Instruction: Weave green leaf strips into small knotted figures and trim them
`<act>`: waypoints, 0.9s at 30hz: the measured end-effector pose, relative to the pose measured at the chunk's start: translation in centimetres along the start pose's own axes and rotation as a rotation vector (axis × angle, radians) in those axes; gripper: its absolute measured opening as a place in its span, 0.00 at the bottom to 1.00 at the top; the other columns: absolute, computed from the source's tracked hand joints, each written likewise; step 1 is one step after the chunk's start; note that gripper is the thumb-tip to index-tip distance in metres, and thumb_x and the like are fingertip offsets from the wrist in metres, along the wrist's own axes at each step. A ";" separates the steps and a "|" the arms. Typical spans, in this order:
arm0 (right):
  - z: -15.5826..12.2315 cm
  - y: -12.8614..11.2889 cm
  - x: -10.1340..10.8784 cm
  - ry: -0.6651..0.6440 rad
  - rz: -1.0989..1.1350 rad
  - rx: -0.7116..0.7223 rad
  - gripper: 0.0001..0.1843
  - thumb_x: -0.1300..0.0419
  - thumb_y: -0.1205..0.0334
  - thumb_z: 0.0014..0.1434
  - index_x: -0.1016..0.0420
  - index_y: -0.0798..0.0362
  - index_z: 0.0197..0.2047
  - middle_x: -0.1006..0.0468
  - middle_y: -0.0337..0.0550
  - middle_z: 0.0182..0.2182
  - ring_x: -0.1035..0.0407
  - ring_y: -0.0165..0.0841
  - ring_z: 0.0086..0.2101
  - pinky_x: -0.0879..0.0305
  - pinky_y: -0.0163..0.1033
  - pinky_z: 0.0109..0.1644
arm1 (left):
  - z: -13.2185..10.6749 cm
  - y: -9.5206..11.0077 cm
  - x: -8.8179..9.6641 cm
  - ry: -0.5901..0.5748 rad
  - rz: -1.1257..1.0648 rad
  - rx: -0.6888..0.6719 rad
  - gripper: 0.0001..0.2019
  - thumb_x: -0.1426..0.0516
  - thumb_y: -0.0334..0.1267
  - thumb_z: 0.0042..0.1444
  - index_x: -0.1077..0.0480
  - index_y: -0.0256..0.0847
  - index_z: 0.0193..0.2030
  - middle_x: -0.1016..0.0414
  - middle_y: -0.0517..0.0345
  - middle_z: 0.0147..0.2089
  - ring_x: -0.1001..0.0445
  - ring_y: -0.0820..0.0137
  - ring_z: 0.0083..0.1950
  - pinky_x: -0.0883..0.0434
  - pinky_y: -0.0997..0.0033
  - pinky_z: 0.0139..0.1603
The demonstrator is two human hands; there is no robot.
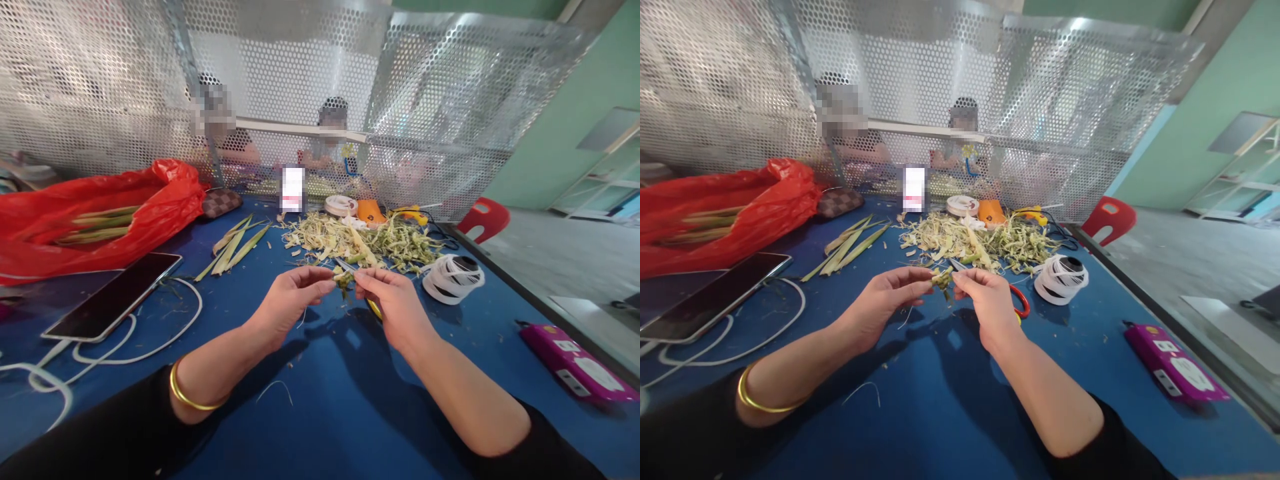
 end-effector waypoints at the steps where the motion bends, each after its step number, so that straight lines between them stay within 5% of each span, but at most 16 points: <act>1: -0.1 0.1 -0.1 -0.013 0.007 -0.018 0.10 0.32 0.57 0.42 0.26 0.54 0.21 0.30 0.36 0.18 0.37 0.29 0.23 0.41 0.38 0.33 | -0.1 0.0 -0.1 -0.009 -0.007 -0.019 0.15 0.34 0.39 0.42 0.24 0.39 0.38 0.22 0.56 0.38 0.26 0.69 0.39 0.33 0.71 0.40; 5: -0.3 0.2 -0.3 -0.094 -0.054 -0.009 0.10 0.35 0.57 0.46 0.26 0.54 0.22 0.29 0.36 0.18 0.36 0.29 0.23 0.39 0.38 0.34 | -0.2 -0.2 -0.4 -0.058 -0.007 -0.052 0.11 0.34 0.40 0.42 0.24 0.38 0.33 0.23 0.59 0.33 0.29 0.72 0.35 0.34 0.71 0.42; 10: -0.5 -0.5 -0.1 -0.038 -0.330 0.276 0.08 0.38 0.57 0.52 0.22 0.52 0.32 0.22 0.40 0.29 0.32 0.33 0.31 0.38 0.38 0.38 | -0.2 -0.2 -0.5 -0.050 0.008 -0.027 0.11 0.34 0.42 0.40 0.24 0.38 0.29 0.25 0.60 0.28 0.30 0.73 0.32 0.35 0.72 0.39; 14: -0.8 -1.0 -0.3 -0.123 -0.470 0.360 0.06 0.38 0.59 0.52 0.22 0.51 0.29 0.22 0.39 0.27 0.32 0.32 0.30 0.37 0.38 0.37 | -0.4 -0.3 -0.7 -0.091 0.075 -0.022 0.12 0.33 0.43 0.39 0.24 0.38 0.29 0.25 0.60 0.28 0.31 0.72 0.31 0.35 0.72 0.36; 21: -0.8 -0.5 -0.2 -0.136 -0.503 0.284 0.07 0.39 0.59 0.51 0.23 0.53 0.27 0.23 0.41 0.26 0.32 0.33 0.30 0.38 0.38 0.36 | -0.3 -0.9 -0.8 -0.109 0.142 0.004 0.09 0.35 0.41 0.42 0.23 0.39 0.30 0.24 0.59 0.27 0.30 0.72 0.29 0.35 0.72 0.35; 27: -0.8 -0.1 -0.4 -0.160 -0.322 0.120 0.07 0.40 0.61 0.51 0.27 0.54 0.25 0.29 0.37 0.22 0.37 0.29 0.25 0.41 0.35 0.30 | -0.1 -1.2 -0.6 -0.126 0.143 0.007 0.09 0.35 0.41 0.43 0.22 0.39 0.30 0.22 0.57 0.29 0.28 0.69 0.31 0.33 0.71 0.37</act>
Point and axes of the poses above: each hand's wrist, its own z-axis towards the middle knuckle, its own x-axis out of the back of the hand, y = z × x, the point moved 1 cm from there along z, towards the middle knuckle
